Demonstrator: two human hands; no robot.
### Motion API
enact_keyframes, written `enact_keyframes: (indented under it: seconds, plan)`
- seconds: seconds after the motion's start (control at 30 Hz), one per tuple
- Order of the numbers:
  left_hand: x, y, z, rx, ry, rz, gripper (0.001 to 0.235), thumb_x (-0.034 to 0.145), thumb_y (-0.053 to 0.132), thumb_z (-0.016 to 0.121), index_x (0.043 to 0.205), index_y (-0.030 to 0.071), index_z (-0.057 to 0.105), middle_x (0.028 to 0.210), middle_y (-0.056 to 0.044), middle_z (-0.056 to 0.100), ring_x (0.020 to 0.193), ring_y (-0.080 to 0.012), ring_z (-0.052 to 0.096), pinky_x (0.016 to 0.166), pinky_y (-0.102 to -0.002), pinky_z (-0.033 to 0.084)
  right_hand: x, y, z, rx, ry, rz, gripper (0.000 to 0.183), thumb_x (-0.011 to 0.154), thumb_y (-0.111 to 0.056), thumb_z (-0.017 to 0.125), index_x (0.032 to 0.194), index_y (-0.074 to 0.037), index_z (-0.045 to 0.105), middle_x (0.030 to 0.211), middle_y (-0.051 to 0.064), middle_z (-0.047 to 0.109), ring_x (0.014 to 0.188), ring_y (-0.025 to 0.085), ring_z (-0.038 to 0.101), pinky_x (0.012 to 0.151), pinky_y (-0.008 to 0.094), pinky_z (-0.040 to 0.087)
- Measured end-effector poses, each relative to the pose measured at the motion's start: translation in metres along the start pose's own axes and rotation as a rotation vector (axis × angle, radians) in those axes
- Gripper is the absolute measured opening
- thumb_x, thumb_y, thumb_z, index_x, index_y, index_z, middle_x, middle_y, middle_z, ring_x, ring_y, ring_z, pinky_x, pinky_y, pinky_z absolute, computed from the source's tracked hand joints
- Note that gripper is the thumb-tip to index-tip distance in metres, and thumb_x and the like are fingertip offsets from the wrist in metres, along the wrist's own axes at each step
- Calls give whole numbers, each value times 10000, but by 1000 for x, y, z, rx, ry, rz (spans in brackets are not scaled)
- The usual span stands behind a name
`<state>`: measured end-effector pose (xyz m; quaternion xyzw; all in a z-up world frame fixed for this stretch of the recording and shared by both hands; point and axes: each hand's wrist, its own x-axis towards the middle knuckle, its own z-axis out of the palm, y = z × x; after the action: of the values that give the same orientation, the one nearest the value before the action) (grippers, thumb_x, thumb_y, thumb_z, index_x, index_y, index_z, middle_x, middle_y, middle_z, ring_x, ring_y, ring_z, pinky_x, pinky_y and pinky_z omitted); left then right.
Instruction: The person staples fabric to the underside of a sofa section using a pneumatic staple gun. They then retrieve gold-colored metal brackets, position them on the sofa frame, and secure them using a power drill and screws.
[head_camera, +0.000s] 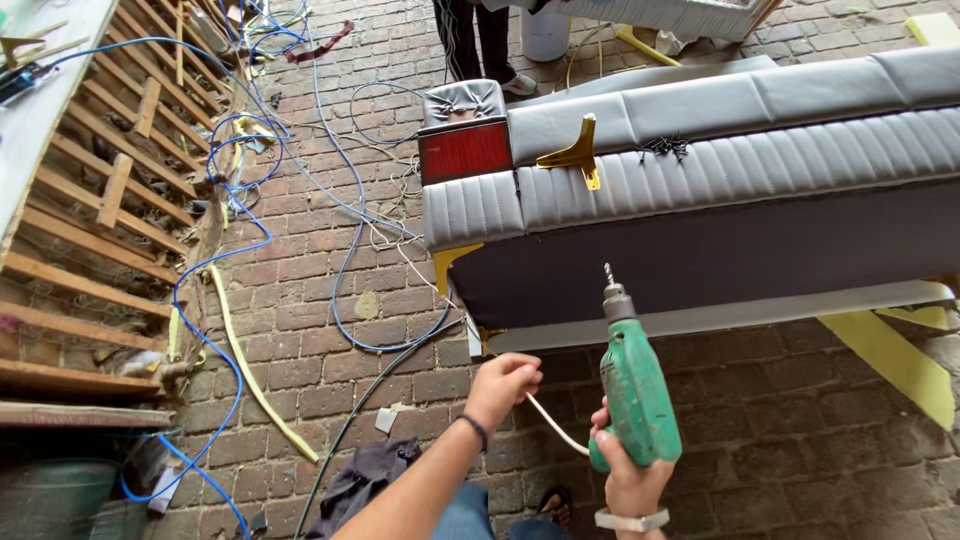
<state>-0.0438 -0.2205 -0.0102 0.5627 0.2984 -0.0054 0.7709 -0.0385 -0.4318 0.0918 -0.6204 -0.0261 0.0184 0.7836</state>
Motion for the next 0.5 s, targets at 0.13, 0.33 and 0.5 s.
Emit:
enact_keyframes:
  seconds: [0.13,0.33,0.5]
  plan:
    - [-25,66,48,-66,-243,-80,438,973,429,577,1200,75,699,1021,-48,769,882,-128,744,773,-269,586,16,-18,4,24,-85,-53,402,793,36,677,1193,69,678,960,132,730,859,212,714,731,345,616]
    - [-32,135,73,-388,-525,10,534,1045,578,591,1161,57,611,920,-45,676,787,-155,618,687,-288,482,45,-13,28,-91,-212,-57,366,755,30,709,1120,35,722,976,114,780,851,198,760,730,351,646]
    - [14,168,65,-192,-225,106,489,839,436,746,1167,91,635,942,-20,658,841,-142,641,734,-332,525,89,-7,68,-265,-345,3,303,759,-37,784,1055,19,745,992,79,793,891,173,766,798,308,633]
